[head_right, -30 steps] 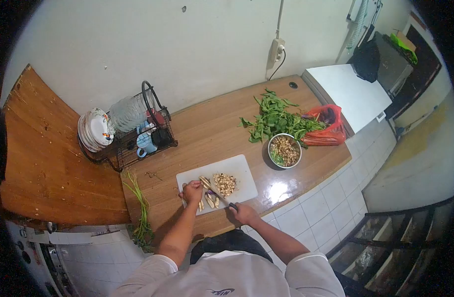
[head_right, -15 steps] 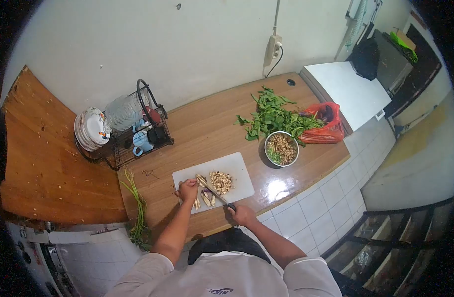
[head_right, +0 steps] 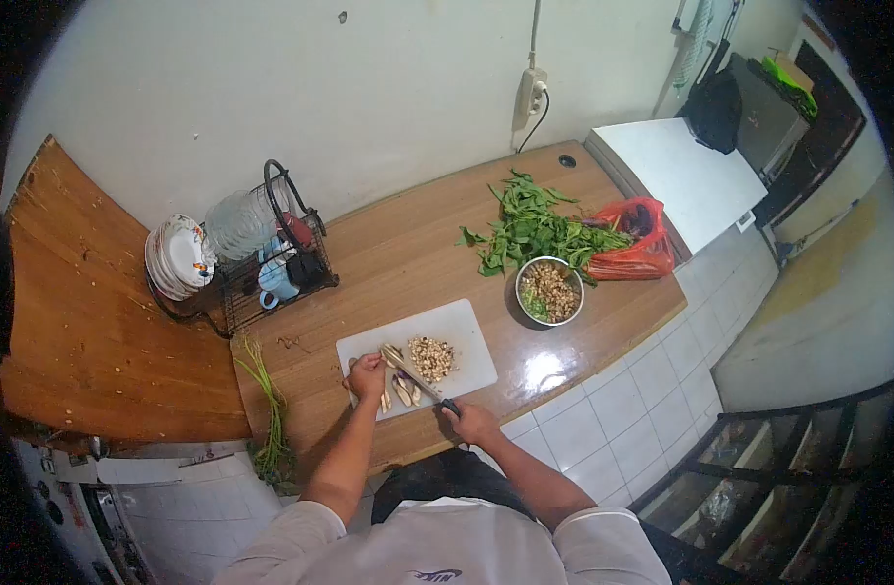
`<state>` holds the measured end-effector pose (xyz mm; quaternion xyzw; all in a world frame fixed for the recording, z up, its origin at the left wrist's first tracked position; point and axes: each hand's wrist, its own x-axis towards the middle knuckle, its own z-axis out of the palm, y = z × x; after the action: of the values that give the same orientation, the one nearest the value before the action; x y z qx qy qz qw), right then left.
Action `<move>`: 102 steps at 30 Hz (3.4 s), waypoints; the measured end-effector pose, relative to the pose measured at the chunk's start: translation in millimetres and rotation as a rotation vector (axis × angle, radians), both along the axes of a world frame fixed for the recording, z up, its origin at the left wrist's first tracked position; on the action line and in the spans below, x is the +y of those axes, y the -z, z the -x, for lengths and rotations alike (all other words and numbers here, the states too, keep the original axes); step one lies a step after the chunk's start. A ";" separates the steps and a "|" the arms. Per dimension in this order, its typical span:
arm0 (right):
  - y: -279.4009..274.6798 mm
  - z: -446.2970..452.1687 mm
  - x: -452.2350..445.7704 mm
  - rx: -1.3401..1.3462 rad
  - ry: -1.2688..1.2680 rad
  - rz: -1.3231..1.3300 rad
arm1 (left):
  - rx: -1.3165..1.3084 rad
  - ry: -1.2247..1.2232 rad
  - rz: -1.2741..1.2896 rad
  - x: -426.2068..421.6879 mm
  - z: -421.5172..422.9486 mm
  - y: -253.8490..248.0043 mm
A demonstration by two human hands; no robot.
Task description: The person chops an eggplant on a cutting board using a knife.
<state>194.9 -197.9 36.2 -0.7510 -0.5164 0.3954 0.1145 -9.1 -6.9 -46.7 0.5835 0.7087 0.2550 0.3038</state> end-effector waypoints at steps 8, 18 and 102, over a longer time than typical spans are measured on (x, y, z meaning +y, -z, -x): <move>4.4 -9.0 10.1 -0.025 -0.082 0.016 | -0.076 -0.006 0.003 5.0 4.1 17.8; -6.5 12.3 51.8 -0.062 -0.119 0.046 | -0.091 -0.009 0.005 4.8 7.3 20.9; -24.1 1.2 -101.3 0.179 0.320 -0.013 | 0.266 0.802 -0.254 -16.5 64.0 -74.5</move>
<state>193.7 -299.2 60.3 -0.7847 -0.3806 0.4338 0.2264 -73.1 -23.4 27.9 0.8728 0.4221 0.1247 0.2107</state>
